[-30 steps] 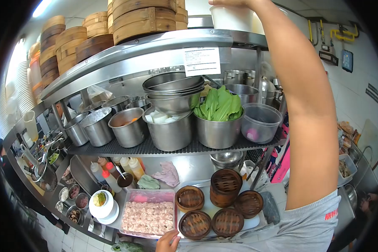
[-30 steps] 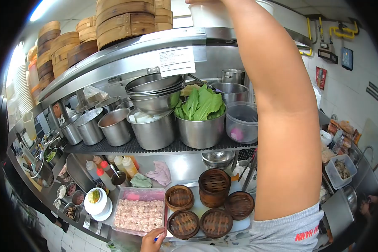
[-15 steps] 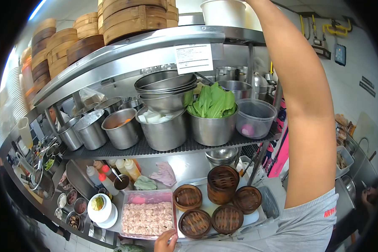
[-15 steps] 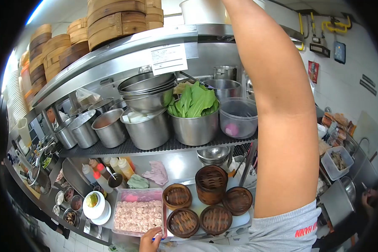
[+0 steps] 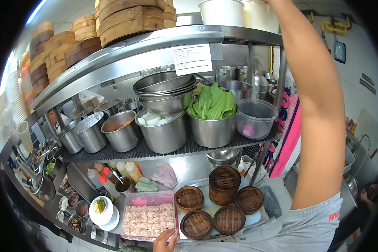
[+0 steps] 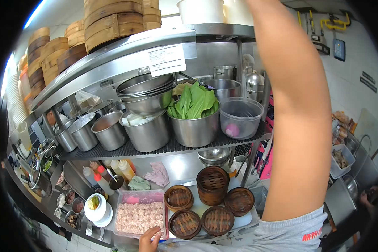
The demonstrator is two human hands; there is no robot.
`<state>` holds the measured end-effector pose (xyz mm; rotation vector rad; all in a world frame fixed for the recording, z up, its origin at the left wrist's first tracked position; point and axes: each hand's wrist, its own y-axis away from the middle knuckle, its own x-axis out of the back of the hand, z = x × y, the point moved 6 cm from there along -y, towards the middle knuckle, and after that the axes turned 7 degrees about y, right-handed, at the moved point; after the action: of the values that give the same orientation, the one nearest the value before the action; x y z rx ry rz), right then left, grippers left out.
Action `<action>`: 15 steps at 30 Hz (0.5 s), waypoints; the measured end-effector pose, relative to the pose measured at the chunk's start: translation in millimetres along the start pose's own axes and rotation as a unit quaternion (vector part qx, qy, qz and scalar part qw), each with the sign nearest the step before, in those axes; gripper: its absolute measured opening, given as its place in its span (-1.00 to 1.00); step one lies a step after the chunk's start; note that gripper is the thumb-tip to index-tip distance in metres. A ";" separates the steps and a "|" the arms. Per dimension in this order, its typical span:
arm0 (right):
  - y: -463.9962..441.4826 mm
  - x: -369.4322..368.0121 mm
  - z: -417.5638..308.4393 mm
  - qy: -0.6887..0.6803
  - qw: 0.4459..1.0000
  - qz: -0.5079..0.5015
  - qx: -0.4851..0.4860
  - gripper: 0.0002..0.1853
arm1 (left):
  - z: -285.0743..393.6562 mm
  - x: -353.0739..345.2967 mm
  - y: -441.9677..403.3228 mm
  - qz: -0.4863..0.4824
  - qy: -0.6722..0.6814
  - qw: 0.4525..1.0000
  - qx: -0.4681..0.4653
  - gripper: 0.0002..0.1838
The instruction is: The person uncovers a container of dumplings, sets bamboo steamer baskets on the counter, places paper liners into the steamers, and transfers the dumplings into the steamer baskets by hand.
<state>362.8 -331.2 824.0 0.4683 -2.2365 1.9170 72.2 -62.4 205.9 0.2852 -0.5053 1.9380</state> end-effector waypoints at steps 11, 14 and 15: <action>-15.4 34.1 76.8 -0.169 0.974 0.147 0.025 -0.64 | 0.4 12.5 -18.2 0.028 -0.041 0.998 -0.039 -0.73; 61.5 78.9 57.6 -0.345 0.920 0.184 0.034 -0.73 | -0.2 14.6 -25.3 0.050 -0.058 0.990 -0.116 -0.74; 81.2 84.4 47.1 -0.398 0.899 0.170 0.069 -0.75 | 9.8 16.9 -26.9 0.056 -0.062 0.990 -0.117 -0.73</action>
<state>260.2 -378.0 767.4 1.1230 -2.8125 2.3745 89.5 -44.0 227.4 0.2306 -0.8398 1.9529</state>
